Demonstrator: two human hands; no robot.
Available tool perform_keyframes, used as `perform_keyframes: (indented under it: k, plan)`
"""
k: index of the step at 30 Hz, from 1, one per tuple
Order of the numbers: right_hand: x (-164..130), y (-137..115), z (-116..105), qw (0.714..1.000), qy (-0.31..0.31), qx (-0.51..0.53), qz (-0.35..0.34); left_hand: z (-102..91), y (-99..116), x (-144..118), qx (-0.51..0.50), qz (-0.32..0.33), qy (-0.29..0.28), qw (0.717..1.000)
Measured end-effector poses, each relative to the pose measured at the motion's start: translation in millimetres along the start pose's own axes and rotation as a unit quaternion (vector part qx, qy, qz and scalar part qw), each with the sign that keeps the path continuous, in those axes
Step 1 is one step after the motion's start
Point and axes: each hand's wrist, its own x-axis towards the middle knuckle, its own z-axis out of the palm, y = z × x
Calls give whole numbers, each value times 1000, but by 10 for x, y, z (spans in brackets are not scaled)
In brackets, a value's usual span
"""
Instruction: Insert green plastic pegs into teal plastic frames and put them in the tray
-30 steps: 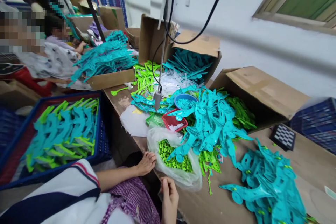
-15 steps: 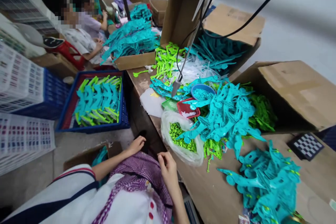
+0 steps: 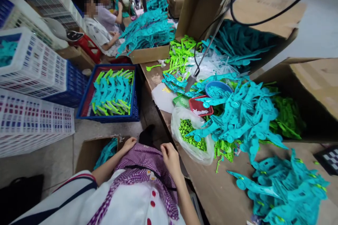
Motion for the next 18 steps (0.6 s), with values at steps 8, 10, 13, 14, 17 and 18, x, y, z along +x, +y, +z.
perform_keyframes:
  k: [8, 10, 13, 14, 17, 18]
  plan:
    - [526, -98, 139, 996, -81, -29, -6, -31, -58, 184, -18, 4, -30, 999]
    - [780, -72, 170, 998, -57, -30, 7, -107, -120, 287, -12, 4, -37, 999]
    - [1230, -142, 318, 999, -1, -36, 25, -359, -241, 547, -2, 19, -48, 999]
    - [1382, -209, 399, 999, 11, -42, 31, -482, -287, 664, 2, 27, -53, 998]
    - [1789, -525, 716, 997, 6, -64, 40, -959, -429, 1101, 11, 52, -69, 996]
    - [1906, -651, 831, 997, -7, -73, 38, -1145, -471, 1269, 12, 61, -71, 996]
